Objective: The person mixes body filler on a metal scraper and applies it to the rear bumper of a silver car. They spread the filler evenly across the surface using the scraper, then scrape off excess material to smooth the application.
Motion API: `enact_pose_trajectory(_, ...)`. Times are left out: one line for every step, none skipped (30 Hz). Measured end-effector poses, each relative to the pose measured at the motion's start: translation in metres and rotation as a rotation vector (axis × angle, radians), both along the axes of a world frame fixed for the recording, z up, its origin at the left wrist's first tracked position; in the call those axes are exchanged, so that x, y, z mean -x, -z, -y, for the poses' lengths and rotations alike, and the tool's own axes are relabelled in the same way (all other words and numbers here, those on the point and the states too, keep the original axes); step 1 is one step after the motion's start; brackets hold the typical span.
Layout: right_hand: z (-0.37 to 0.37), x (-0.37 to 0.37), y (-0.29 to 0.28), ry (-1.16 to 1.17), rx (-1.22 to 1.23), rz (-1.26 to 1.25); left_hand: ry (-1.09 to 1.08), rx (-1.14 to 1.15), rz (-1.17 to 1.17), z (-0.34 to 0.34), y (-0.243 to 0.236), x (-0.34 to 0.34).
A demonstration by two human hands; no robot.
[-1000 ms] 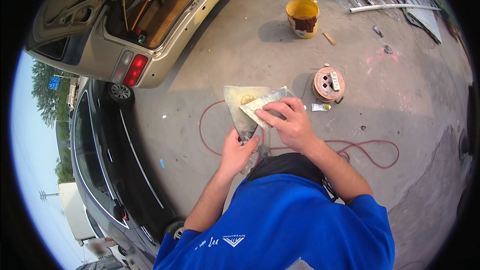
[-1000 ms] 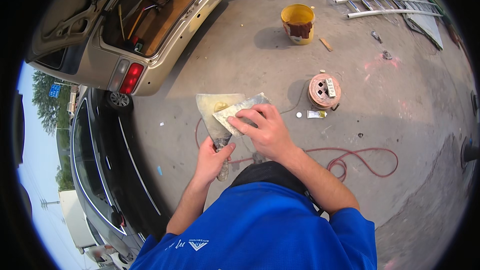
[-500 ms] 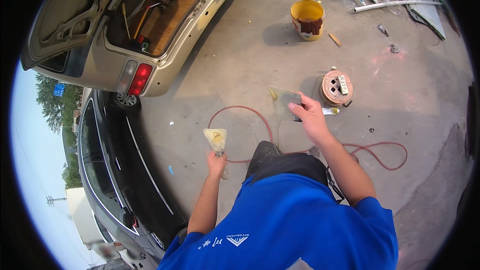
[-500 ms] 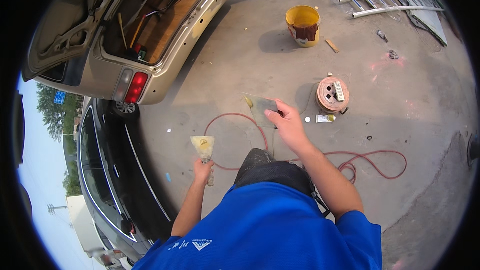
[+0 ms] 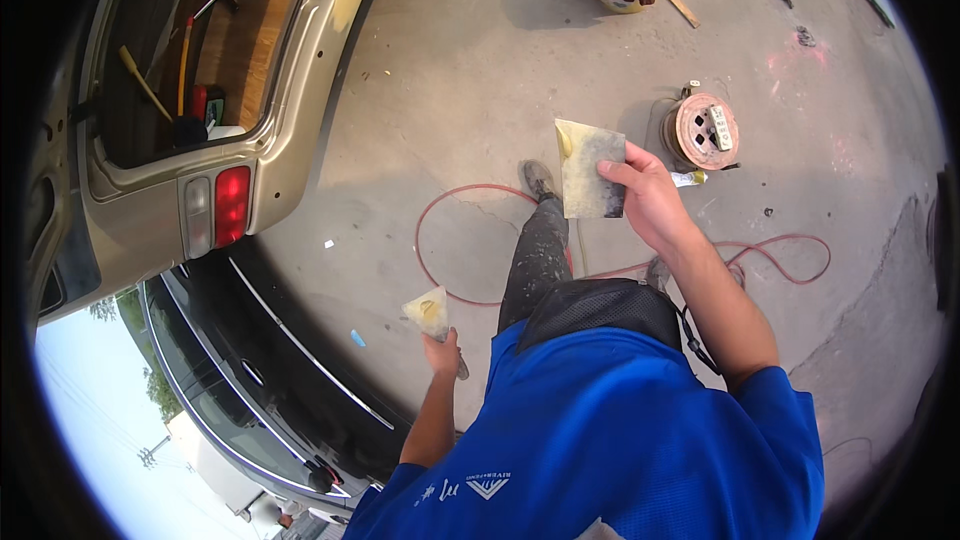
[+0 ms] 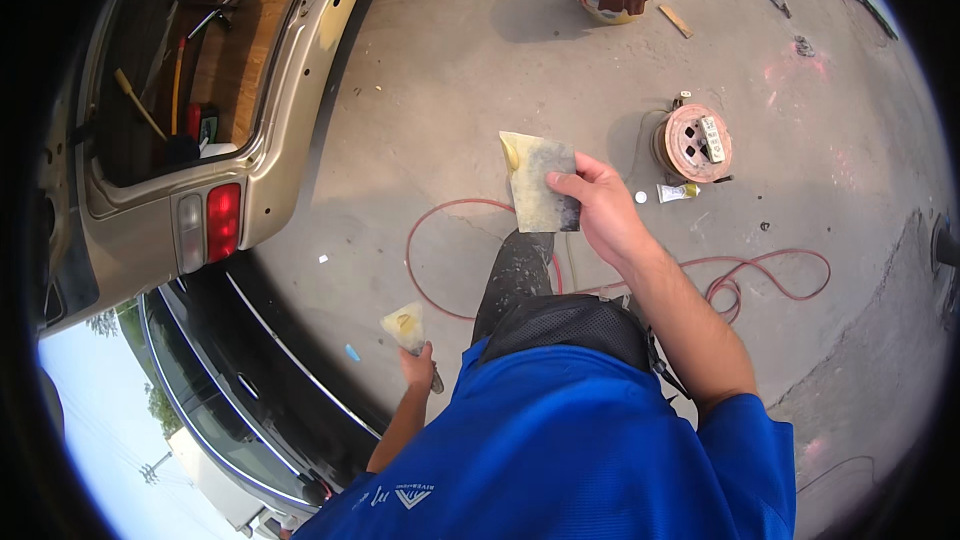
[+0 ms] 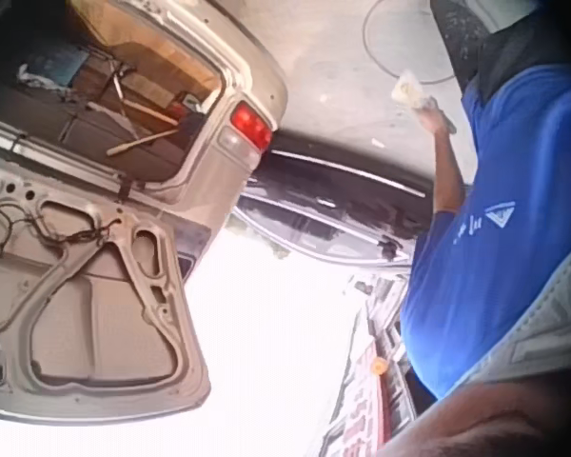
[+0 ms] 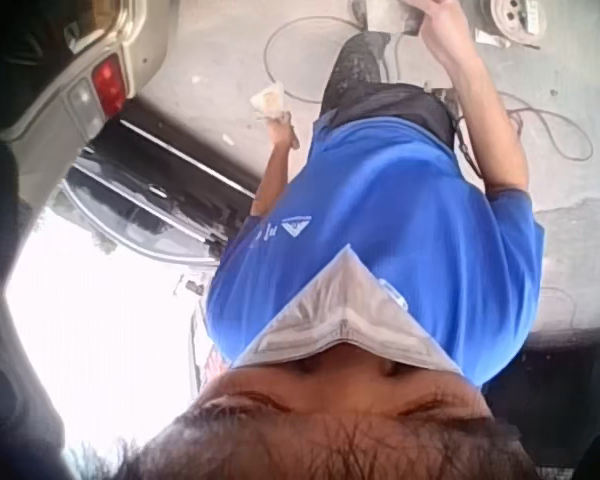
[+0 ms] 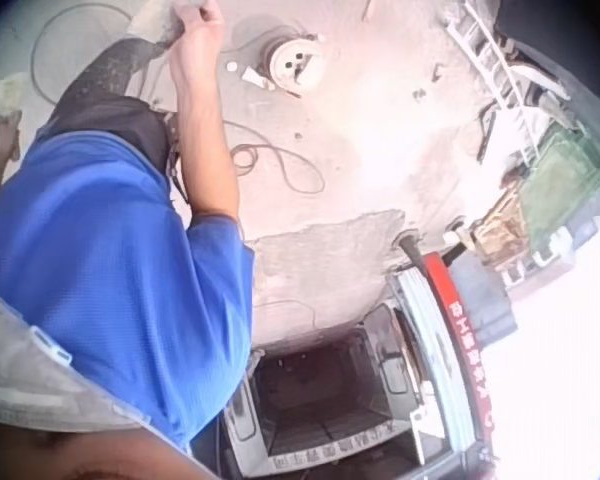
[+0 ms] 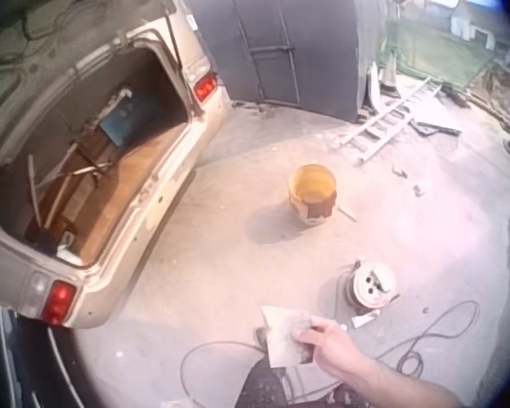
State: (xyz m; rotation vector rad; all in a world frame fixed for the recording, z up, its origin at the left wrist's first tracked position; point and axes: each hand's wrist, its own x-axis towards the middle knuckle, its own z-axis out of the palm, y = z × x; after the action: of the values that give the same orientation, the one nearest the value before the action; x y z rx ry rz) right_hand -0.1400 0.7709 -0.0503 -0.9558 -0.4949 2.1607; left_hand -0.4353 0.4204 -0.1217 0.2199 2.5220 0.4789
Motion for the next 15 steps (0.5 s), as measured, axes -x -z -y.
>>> enact_pose_trajectory(-0.013, 0.013, -0.004, 0.015, -0.001, -0.004, 0.025, -0.018, 0.022, -0.028, -0.007, 0.014)
enact_pose_trajectory(-0.025, 0.022, -0.011, 0.032, -0.001, -0.016, 0.058, -0.035, 0.048, -0.06, -0.015, 0.027)
enact_pose_trajectory(-0.036, 0.033, -0.016, 0.056, -0.017, -0.032, 0.103, -0.098, 0.078, -0.098, -0.024, 0.041)
enact_pose_trajectory(-0.045, 0.044, -0.017, 0.082, -0.015, -0.044, 0.141, -0.16, 0.114, -0.135, -0.032, 0.054)
enact_pose_trajectory(-0.057, 0.055, -0.017, 0.1, -0.004, -0.056, 0.187, -0.218, 0.145, -0.17, -0.041, 0.064)
enact_pose_trajectory(-0.065, 0.064, -0.022, 0.113, 0.014, -0.066, 0.229, -0.281, 0.176, -0.205, -0.052, 0.074)
enact_pose_trajectory(-0.073, 0.071, -0.028, 0.126, 0.031, -0.086, 0.268, -0.343, 0.19, -0.231, -0.058, 0.085)
enact_pose_trajectory(-0.083, 0.077, -0.03, 0.15, 0.039, -0.092, 0.312, -0.407, 0.206, -0.26, -0.063, 0.094)
enact_pose_trajectory(-0.093, 0.081, -0.033, 0.175, 0.043, -0.094, 0.356, -0.482, 0.227, -0.284, -0.063, 0.103)
enact_pose_trajectory(-0.105, 0.086, -0.035, 0.203, 0.044, -0.099, 0.391, -0.53, 0.248, -0.311, -0.065, 0.108)
enact_pose_trajectory(-0.116, 0.091, -0.037, 0.235, 0.055, -0.108, 0.43, -0.579, 0.27, -0.339, -0.069, 0.112)
enact_pose_trajectory(-0.13, 0.094, -0.037, 0.248, 0.04, -0.097, 0.454, -0.598, 0.292, -0.365, -0.076, 0.111)
enact_pose_trajectory(-0.145, 0.097, -0.037, 0.259, 0.037, -0.105, 0.477, -0.596, 0.31, -0.385, -0.078, 0.111)
enact_pose_trajectory(-0.16, 0.1, -0.038, 0.268, 0.033, -0.114, 0.5, -0.591, 0.329, -0.404, -0.08, 0.112)
enact_pose_trajectory(-0.175, 0.103, -0.037, 0.275, 0.03, -0.125, 0.527, -0.585, 0.351, -0.424, -0.083, 0.113)
